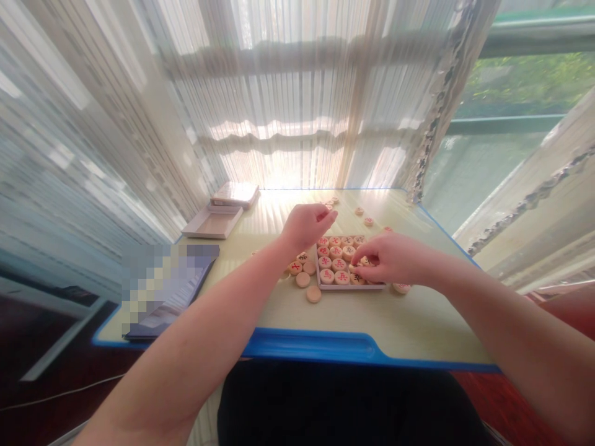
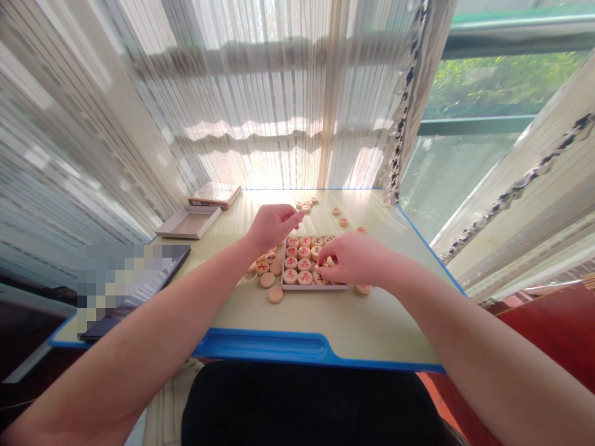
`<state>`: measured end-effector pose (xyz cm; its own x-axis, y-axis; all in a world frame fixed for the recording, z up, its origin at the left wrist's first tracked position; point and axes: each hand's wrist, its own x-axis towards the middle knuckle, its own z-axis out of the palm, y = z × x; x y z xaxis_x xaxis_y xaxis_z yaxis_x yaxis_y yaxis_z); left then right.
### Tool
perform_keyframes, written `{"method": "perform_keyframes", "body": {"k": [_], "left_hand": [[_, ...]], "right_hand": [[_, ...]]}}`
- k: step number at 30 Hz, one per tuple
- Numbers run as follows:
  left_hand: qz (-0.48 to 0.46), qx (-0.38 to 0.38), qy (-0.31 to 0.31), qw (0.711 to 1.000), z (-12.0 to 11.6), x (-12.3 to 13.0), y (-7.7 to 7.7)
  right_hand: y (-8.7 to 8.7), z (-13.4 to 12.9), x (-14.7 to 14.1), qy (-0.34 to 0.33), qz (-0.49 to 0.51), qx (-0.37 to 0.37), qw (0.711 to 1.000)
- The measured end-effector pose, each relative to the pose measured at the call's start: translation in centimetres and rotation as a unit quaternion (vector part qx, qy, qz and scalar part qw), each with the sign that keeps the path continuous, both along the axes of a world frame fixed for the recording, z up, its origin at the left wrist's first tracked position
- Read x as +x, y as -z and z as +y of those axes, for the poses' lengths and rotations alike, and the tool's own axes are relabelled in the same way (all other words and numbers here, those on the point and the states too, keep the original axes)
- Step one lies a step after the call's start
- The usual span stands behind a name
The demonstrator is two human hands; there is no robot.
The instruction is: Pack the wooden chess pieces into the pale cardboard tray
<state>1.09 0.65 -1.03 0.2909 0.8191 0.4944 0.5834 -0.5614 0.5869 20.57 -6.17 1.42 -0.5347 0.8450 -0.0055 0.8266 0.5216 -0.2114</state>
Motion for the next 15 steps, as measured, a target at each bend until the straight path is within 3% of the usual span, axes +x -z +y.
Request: {"method": "perform_keyframes", "body": {"k": [15], "left_hand": [[0.013, -0.01, 0.004, 1.0, -0.4, 0.1, -0.3]], "right_hand": [[0.8, 0.5, 0.1, 0.009, -0.001, 0.022, 1.0]]}}
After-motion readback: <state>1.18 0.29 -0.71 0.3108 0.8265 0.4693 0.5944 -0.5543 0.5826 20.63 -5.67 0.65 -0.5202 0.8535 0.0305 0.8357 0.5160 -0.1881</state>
